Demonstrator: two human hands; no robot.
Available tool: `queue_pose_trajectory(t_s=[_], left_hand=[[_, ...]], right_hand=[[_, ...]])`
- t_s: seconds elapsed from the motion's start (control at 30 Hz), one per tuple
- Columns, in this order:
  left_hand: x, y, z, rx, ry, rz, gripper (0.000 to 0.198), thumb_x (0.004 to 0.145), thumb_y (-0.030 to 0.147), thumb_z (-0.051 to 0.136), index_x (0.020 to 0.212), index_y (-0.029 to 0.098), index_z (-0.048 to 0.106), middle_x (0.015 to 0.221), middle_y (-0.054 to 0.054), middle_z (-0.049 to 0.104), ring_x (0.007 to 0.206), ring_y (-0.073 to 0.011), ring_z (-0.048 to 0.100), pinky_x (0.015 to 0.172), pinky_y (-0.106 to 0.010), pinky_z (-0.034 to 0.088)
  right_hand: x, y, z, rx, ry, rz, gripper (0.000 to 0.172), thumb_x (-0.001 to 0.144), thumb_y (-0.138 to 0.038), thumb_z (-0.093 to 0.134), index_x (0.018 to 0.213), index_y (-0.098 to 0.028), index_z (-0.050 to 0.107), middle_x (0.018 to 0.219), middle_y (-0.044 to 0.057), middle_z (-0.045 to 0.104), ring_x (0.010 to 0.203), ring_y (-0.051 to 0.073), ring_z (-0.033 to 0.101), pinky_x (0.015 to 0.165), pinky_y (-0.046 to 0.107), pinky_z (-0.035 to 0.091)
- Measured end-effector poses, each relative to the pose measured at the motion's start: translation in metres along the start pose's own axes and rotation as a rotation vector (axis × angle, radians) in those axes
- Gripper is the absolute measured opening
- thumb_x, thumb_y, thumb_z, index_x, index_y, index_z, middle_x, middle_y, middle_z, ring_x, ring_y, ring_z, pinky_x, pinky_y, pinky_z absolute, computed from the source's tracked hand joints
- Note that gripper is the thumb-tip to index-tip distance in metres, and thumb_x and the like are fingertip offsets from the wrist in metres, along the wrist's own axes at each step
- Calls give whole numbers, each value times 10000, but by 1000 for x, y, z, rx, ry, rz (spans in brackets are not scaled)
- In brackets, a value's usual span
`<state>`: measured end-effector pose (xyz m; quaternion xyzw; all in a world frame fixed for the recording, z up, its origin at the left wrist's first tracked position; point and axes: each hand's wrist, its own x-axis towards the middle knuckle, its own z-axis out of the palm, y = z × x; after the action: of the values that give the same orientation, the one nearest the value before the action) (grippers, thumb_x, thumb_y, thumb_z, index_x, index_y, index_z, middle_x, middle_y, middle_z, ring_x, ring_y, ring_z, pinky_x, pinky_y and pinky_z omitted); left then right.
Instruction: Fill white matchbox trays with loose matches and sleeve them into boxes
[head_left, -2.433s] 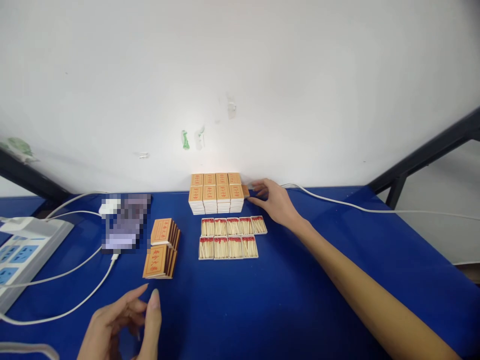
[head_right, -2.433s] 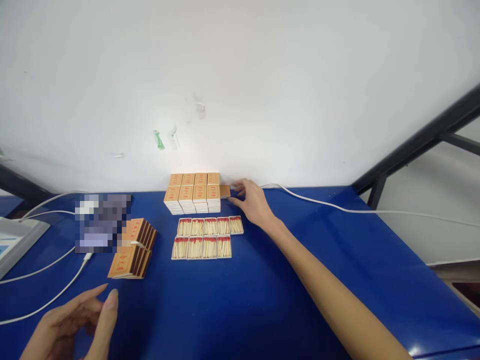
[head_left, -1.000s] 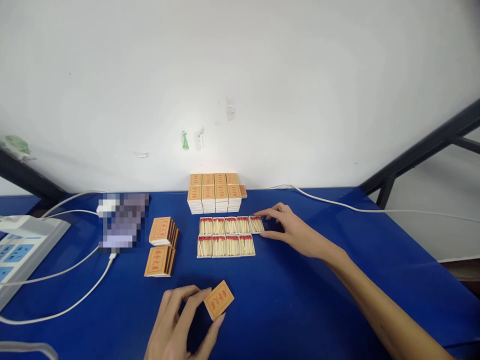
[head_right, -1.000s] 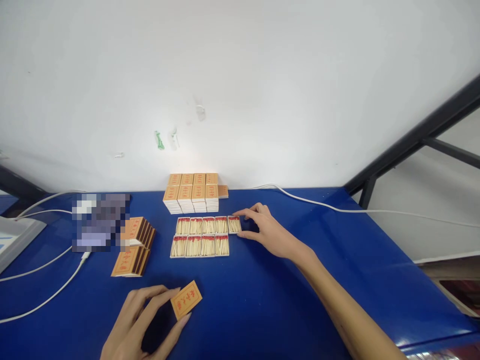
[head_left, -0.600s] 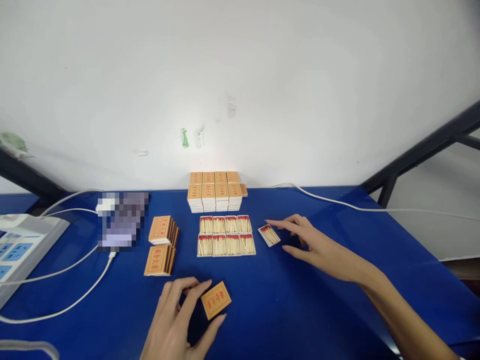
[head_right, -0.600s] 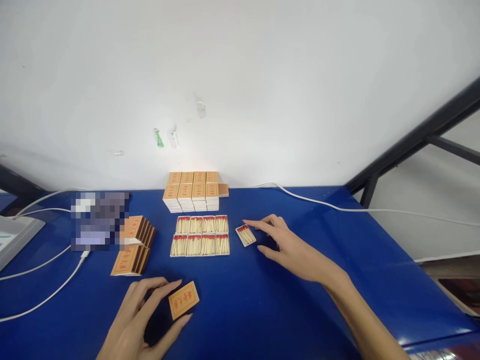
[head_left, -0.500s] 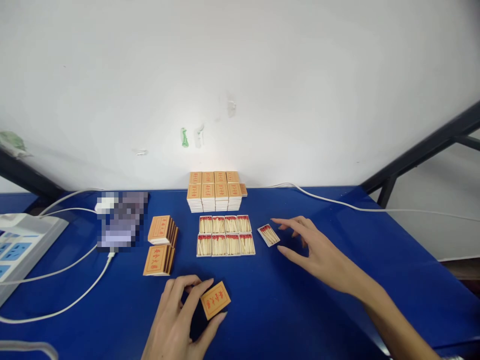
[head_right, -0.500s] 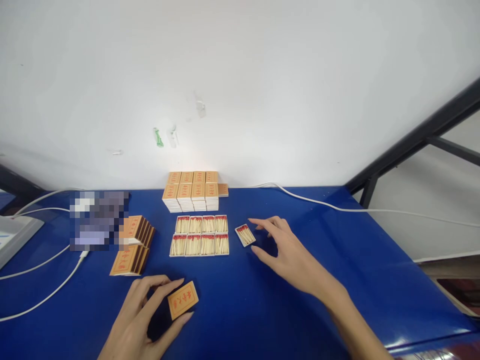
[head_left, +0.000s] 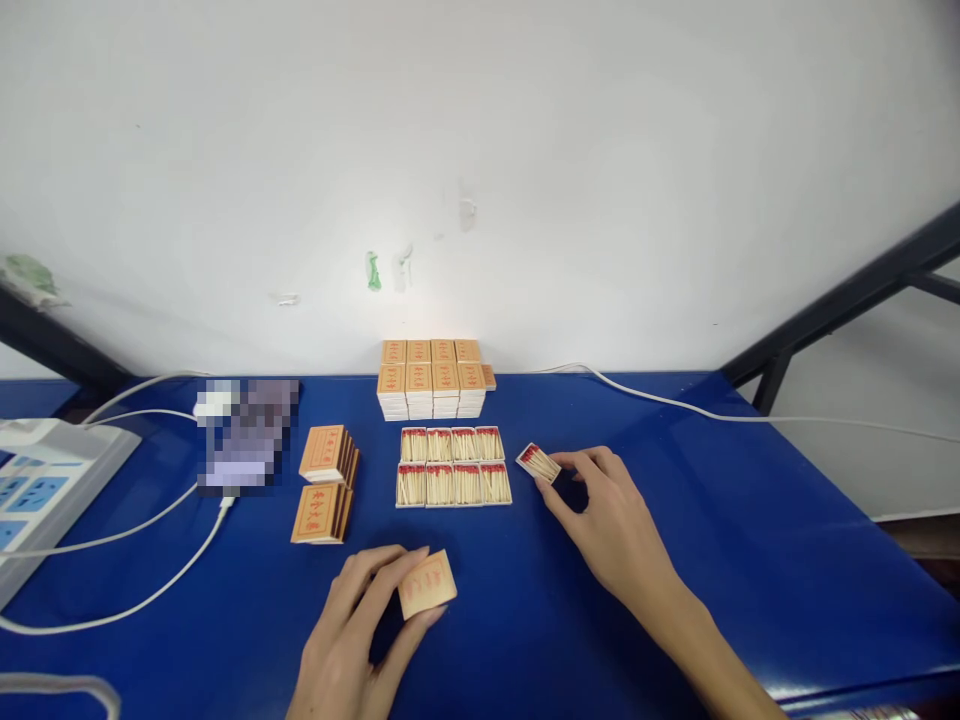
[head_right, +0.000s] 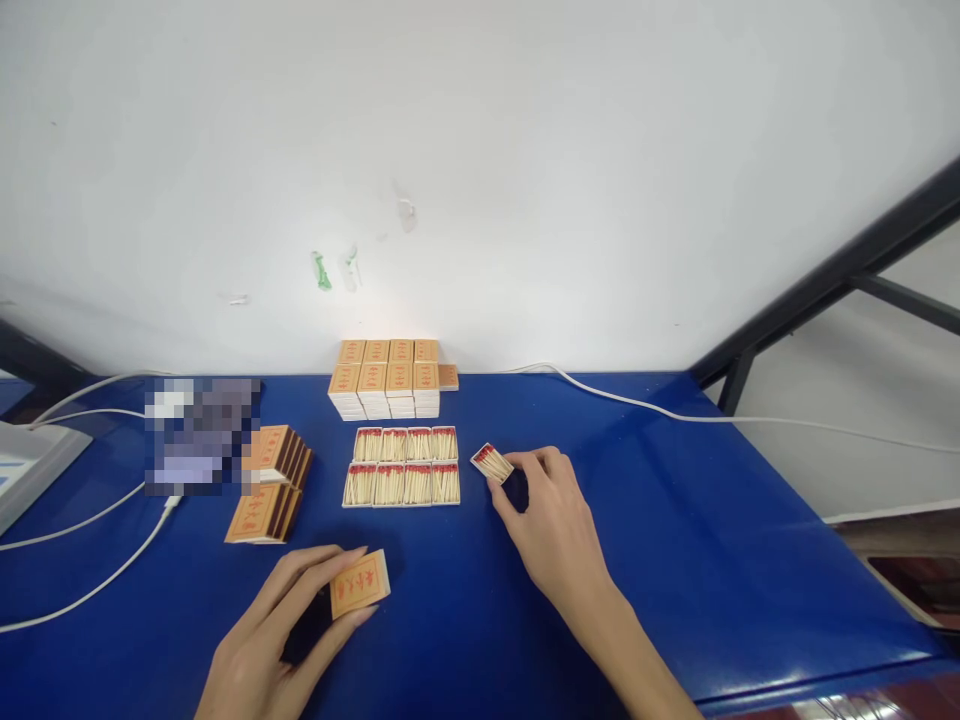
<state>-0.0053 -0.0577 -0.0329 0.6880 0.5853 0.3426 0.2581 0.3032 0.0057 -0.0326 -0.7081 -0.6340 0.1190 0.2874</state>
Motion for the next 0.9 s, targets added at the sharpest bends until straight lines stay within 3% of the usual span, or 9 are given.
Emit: queue_pose_trajectory(t_s=[0.13,0.27,0.47,0.6,0.7,0.83,0.9], left_hand=[[0,5,1,-71,2,-51,348,1074,605,654,1354,446,787,1346,-41,736,1040,-233,800,414,-181,498],[1,9,0,-102,20,-71,374,1065,633,655,1340,427,802,1347,-39,743,1057,-234,802,461,-183,559],[4,11,-1,-121,35,-115,404,1009,646,743,1350,434,789,1341,-12,770,1006,-214,820,486,-187,574],[6,12,-2,-135,25,-115,373,1016,630,741,1319,422,805,1354,-20,767,1042,-220,817,470,-171,557],[9,11,-4,-151,-19,-91,359,996,604,775,1298,414,816,1341,-23,781,1059,-239,825,477,-179,587],[12,9,-8,-154,-88,-29,330,1021,538,766,1340,453,781,1365,-3,778,1152,-245,821,487,-172,609],[12,9,-9,-111,-102,38,323,1030,523,765,1342,443,783,1352,-9,789,1146,-241,826,613,-203,675]], right_hand=[[1,2,0,24,-10,3,396,1056,-567,673,1301,-267,752,1255,139,697,1149,359,679,962,558,606],[2,3,-3,60,-26,-7,351,1079,-558,649,1274,-293,772,1253,125,718,1122,339,693,968,531,610],[-7,0,-22,129,-67,-15,301,1068,-549,679,1268,-353,790,1239,84,776,926,288,730,806,454,646],[-19,-9,-37,208,-132,-54,284,1048,-535,727,1284,-390,789,1261,54,788,922,276,743,709,404,651],[-30,-20,-44,256,-208,-138,280,1057,-510,738,1322,-431,782,1299,29,779,1017,270,769,842,410,687],[-39,-34,-51,317,-409,-224,348,1092,-463,710,1438,-500,729,1376,-4,752,1203,252,768,1028,401,677],[-41,-39,-53,337,-488,-247,394,1107,-447,692,1494,-517,694,1415,-10,735,1254,238,754,1073,388,664]])
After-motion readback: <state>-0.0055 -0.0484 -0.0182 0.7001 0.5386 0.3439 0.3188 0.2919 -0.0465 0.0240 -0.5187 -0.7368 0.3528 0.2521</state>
